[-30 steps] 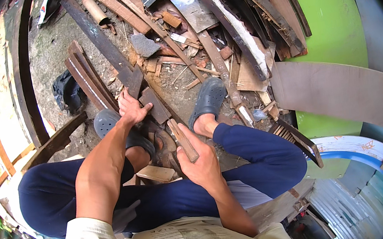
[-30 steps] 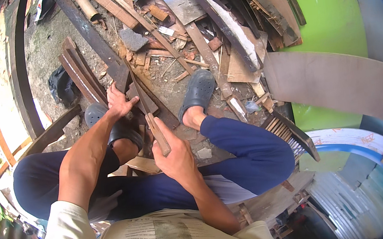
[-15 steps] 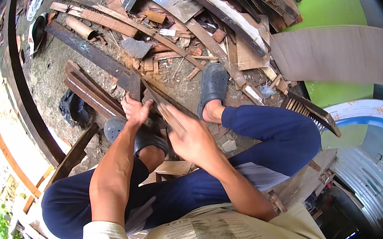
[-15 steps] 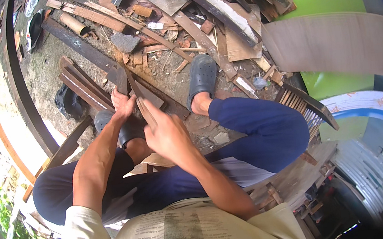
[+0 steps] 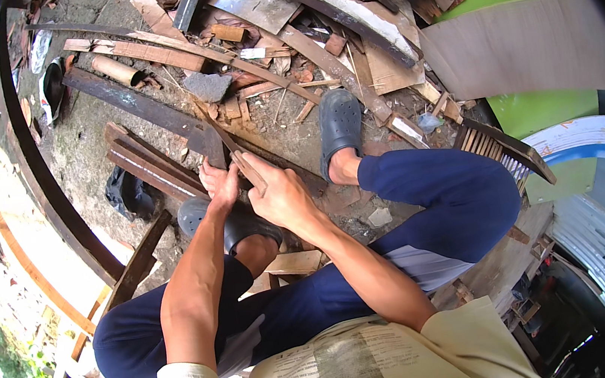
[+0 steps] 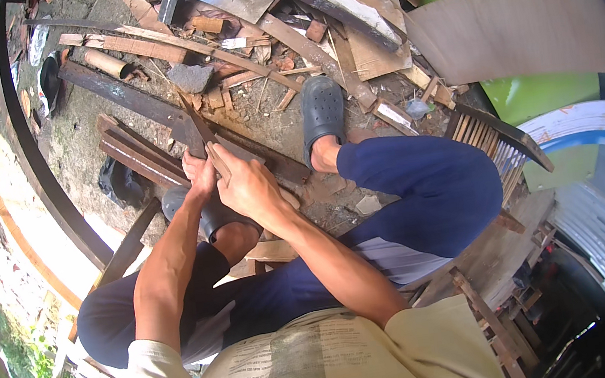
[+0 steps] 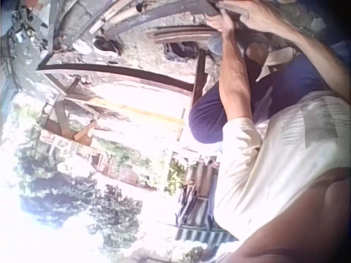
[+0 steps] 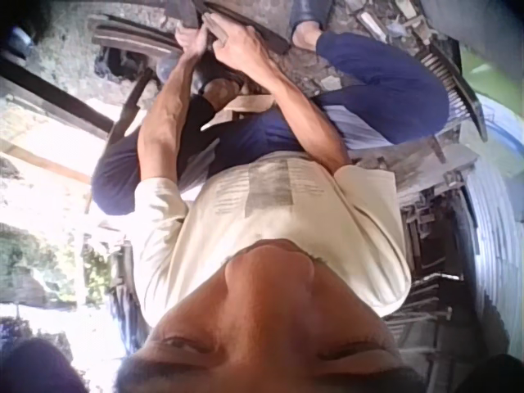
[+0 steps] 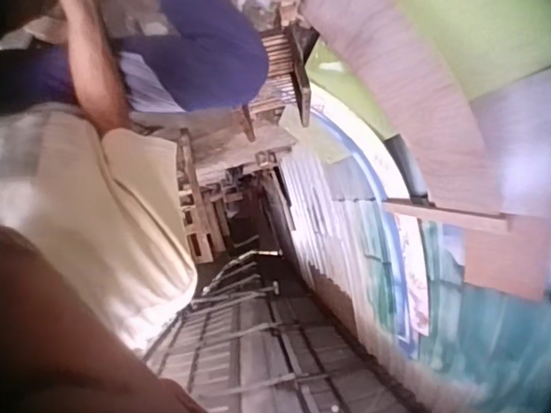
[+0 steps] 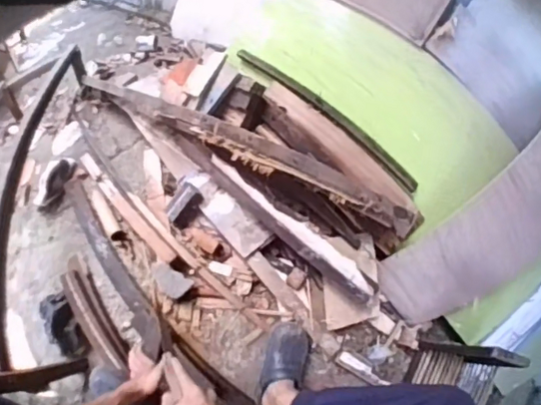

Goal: The person sits on the ground and uses a sanding block to smooth the surface of a wooden plank. They repeatedly rub the sanding block along the plank's length, then lift and inspect the plank before continuing.

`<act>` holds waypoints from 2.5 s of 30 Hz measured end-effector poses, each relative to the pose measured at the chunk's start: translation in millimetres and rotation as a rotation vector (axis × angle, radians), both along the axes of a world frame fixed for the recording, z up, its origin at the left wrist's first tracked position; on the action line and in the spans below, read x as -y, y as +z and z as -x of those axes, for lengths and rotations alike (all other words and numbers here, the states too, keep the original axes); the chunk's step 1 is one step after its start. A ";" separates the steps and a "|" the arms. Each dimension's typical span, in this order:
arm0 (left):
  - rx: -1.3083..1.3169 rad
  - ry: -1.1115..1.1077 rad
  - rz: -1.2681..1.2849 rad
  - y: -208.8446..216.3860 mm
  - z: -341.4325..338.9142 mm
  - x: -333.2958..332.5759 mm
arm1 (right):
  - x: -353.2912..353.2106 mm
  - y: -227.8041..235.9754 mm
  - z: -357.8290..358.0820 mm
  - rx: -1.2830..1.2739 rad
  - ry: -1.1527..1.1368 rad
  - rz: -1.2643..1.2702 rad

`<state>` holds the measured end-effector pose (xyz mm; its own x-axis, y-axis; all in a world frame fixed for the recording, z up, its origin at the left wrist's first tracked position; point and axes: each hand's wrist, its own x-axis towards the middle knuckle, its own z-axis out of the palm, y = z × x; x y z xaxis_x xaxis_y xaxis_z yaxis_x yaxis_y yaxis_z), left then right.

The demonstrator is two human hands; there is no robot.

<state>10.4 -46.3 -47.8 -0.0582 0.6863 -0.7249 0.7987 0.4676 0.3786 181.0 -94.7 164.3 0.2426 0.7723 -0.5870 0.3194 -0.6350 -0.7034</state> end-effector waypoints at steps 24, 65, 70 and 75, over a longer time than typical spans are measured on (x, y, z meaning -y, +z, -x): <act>0.022 -0.035 -0.007 9.3 3.9 0.0 | 62.4 -43.7 -6.1 -0.057 -0.168 -0.225; -0.413 0.304 -0.284 26.8 -61.0 -58.3 | 35.0 -68.9 -9.5 -0.138 -0.319 -0.081; -0.457 0.324 -0.297 24.2 -62.1 -57.2 | 70.2 -8.3 -21.5 -0.160 -0.313 0.029; -0.416 0.304 -0.262 27.4 -62.8 -59.1 | 39.5 -47.0 -13.5 -0.106 -0.288 -0.005</act>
